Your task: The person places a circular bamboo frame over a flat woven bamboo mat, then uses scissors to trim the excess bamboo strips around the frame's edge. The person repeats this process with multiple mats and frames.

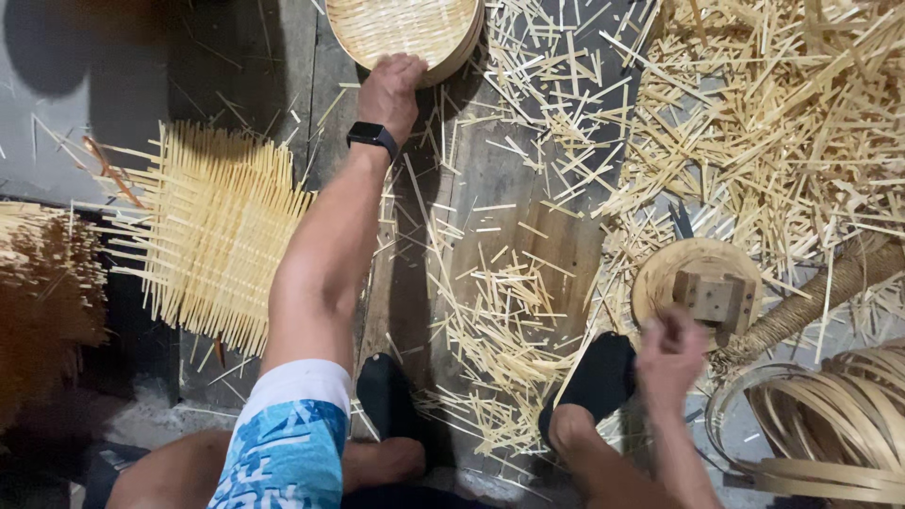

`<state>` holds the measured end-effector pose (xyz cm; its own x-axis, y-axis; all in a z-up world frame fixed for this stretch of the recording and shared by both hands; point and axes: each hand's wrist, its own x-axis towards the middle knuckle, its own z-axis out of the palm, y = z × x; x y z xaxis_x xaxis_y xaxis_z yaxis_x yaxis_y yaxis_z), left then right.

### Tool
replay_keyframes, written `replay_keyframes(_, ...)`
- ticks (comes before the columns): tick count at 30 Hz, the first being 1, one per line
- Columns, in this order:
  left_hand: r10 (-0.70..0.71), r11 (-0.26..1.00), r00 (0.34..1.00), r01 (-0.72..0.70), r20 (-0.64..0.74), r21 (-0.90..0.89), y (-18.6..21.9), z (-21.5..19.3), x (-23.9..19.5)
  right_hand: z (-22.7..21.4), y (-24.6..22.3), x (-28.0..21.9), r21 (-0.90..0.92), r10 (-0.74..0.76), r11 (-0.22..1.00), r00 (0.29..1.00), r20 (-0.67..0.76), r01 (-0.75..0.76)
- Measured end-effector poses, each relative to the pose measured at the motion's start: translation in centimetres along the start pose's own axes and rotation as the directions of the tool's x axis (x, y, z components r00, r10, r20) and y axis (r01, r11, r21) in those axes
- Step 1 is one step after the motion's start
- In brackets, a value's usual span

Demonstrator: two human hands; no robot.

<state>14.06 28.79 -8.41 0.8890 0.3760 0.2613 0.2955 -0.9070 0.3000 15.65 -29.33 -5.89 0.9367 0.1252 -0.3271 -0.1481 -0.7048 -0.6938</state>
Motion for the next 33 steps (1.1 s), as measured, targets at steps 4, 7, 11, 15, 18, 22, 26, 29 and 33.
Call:
replay_keyframes(4, 0.008, 0.997, 0.973, 0.010, -0.231, 0.078, 3.5, 0.6, -2.0, -3.3, 0.7, 5.8, -0.533, -0.003, 0.845, 0.996, -0.084, -0.043)
replay_keyframes(7, 0.051, 0.983, 0.970, -0.090, -0.238, -0.159, 9.6, 1.2, -7.7, -2.8, 1.2, 8.6, -0.506, -0.016, 0.863, 0.998, -0.059, -0.016)
replay_keyframes(11, -0.271, 0.805, 0.938, 0.345, 0.217, -0.483, 19.1, 2.0, -16.5, -3.2, -0.8, 8.9, -0.348, 0.148, 0.918, 0.977, -0.151, -0.193)
replay_keyframes(15, -0.351, 0.428, 0.822, 0.566, 0.448, -0.704, 25.2, 3.8, -20.6, -4.4, -4.2, 5.7, 0.403, 0.042, 0.908, 0.984, 0.174, -0.110)
replay_keyframes(18, -0.422, -0.055, 0.675, 0.648, 0.606, -0.760, 26.7, 5.7, -21.0, -2.6, -6.3, 3.3, 0.779, -0.251, 0.557, 0.836, 0.489, -0.288)
replay_keyframes(22, -0.504, -0.533, 0.546, 0.413, 0.669, -0.738, 23.2, 6.5, -22.3, 2.0, -7.8, 1.5, 0.672, -0.193, 0.691, 0.827, 0.528, -0.267)
replay_keyframes(26, -0.527, -0.557, 0.561, 0.341, 0.639, -0.758, 18.6, 7.5, -24.0, 6.0, -8.7, 0.7, 0.525, -0.253, 0.851, 0.858, 0.447, -0.023)
replay_keyframes(29, -0.685, -0.029, 0.542, 0.647, 0.487, -0.762, 14.7, 8.8, -24.6, 6.8, -7.9, 0.4, 0.525, -0.214, 0.849, 0.868, 0.447, -0.061)
replay_keyframes(33, -0.586, 0.806, 0.784, 0.542, -0.202, -0.237, 3.3, 3.9, -27.6, 6.0, -4.8, -0.1, 0.434, 0.008, 0.866, 0.874, 0.486, -0.249)
